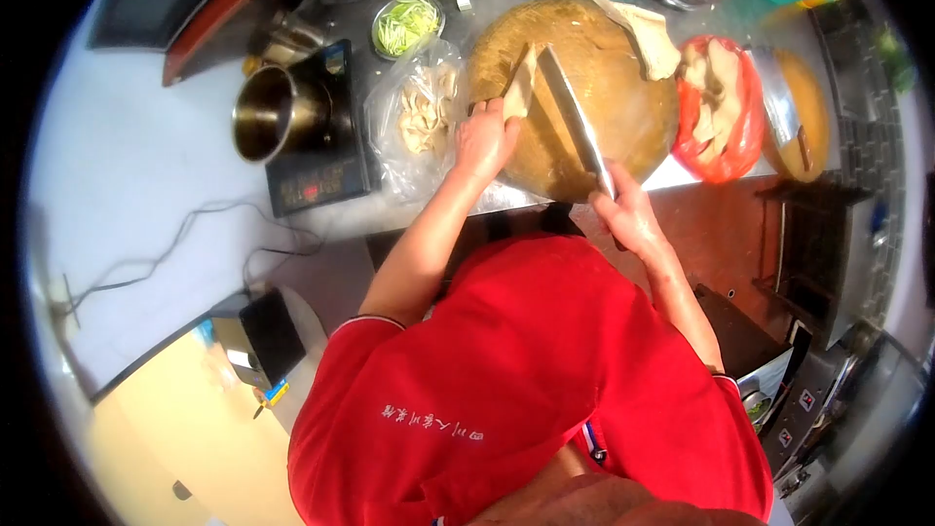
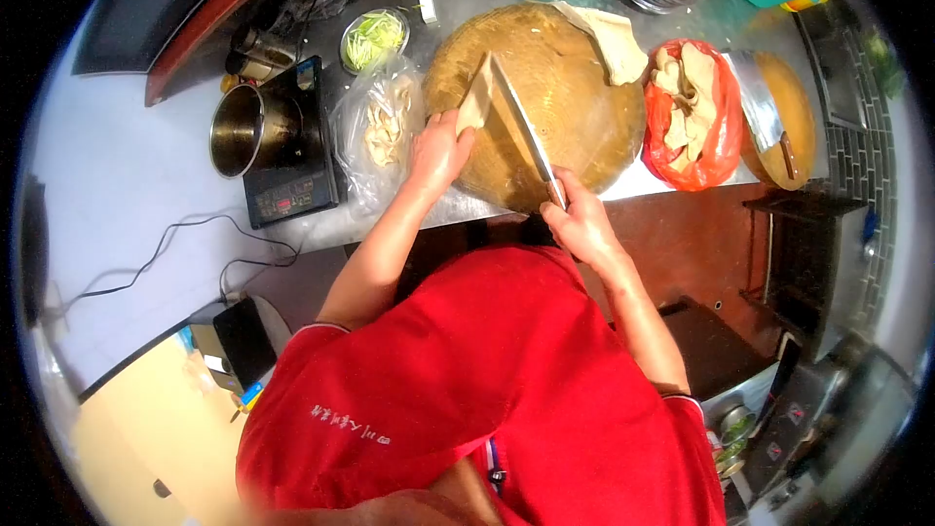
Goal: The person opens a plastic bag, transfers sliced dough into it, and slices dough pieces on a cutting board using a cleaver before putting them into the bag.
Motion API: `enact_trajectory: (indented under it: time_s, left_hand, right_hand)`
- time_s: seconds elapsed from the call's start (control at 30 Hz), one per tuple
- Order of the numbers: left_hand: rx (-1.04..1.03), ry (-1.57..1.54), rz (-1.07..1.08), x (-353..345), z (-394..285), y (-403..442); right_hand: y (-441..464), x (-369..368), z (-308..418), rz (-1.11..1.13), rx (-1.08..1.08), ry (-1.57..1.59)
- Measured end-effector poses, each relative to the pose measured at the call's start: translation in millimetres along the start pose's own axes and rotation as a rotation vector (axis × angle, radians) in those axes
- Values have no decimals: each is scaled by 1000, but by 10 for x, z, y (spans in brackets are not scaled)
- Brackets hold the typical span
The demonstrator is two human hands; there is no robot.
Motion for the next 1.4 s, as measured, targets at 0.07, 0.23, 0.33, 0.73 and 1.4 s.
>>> enact_trajectory:
  time_s: [0.07,0.23,0.33,0.73,1.4]
  left_hand:
    - [31,-44,39,34,47,18]
    - [159,-128,247,164,163,182]
    - [127,-123,266,143,233,252]
    - [-31,-205,220,-74,-113,-169]
    - [0,-28,-7,-162,32,940]
  right_hand:
    - [27,21,29,29,98,-86]
    - [367,125,147,82,324,-442]
    - [413,253,422,176,281,-466]
    - [802,56,354,117,408,-456]
    - [1,344,-525,-207,-61,160]
Point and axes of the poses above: each hand's wrist, its own y-axis towards the middle knuckle, its own x-axis out of the back of the hand, z = x × y, the point moved 1 cm from there along y, towards the middle knuckle, and after that the axes turned 10 degrees about -x, right-handed, at the moved point
